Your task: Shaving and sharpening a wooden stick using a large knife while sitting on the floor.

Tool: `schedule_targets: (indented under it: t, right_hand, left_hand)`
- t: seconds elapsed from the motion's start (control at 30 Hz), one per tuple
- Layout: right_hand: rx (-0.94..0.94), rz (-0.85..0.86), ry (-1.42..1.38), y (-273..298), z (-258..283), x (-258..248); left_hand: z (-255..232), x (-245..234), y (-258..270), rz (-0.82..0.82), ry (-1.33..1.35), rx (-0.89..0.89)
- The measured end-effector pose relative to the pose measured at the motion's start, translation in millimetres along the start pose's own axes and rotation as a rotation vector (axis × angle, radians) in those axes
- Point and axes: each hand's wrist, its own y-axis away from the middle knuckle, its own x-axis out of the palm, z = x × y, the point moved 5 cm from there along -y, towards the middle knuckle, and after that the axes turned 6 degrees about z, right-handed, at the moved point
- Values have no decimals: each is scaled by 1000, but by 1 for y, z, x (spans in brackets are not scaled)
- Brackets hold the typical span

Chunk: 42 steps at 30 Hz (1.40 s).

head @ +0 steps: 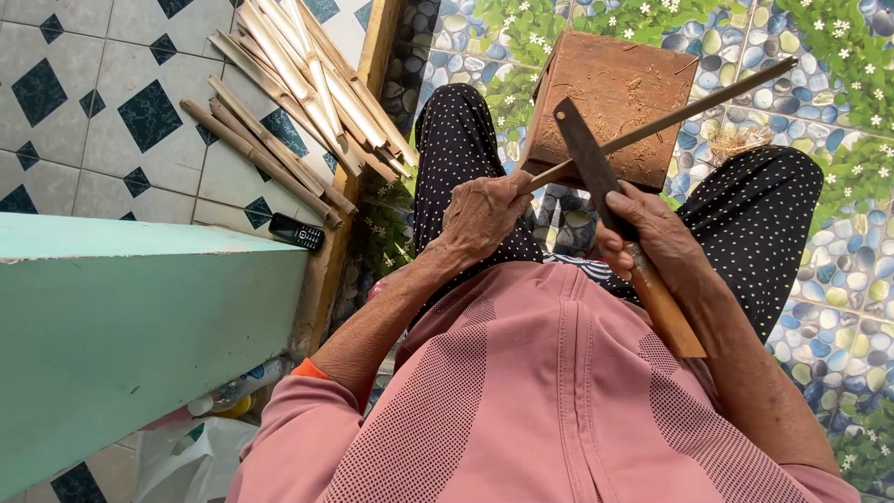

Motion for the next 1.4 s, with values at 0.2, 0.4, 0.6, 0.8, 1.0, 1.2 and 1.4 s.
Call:
schedule_targets:
  t: [0.2,0.4,0.6,0.8,1.0,1.2,1.4]
  right_hand:
    - [17,5,-80,-5,-5,-12]
    - [13,13,-133,-12,-15,-38]
    - [-71,-27,-34,-14,-1,-56]
    - [-107,18,-20,-12,-1,-48]
    - [-148,81,-78,-9,8,-32]
    - [-175,70,-149,-10,5,-33]
    - [-161,18,-171,-13,-4,-40]
  left_hand:
    - [-4,3,1,-64,-60,34]
    - [2,1,2,-46,-87,7]
    - [16,6,-2,26,35,-78]
    - [33,22,-4,86,175,-113]
    - [27,21,-8,159,297,-130]
    - [25,16,-9,238,325,-144]
    - [34,25,-9,303,133,-213]
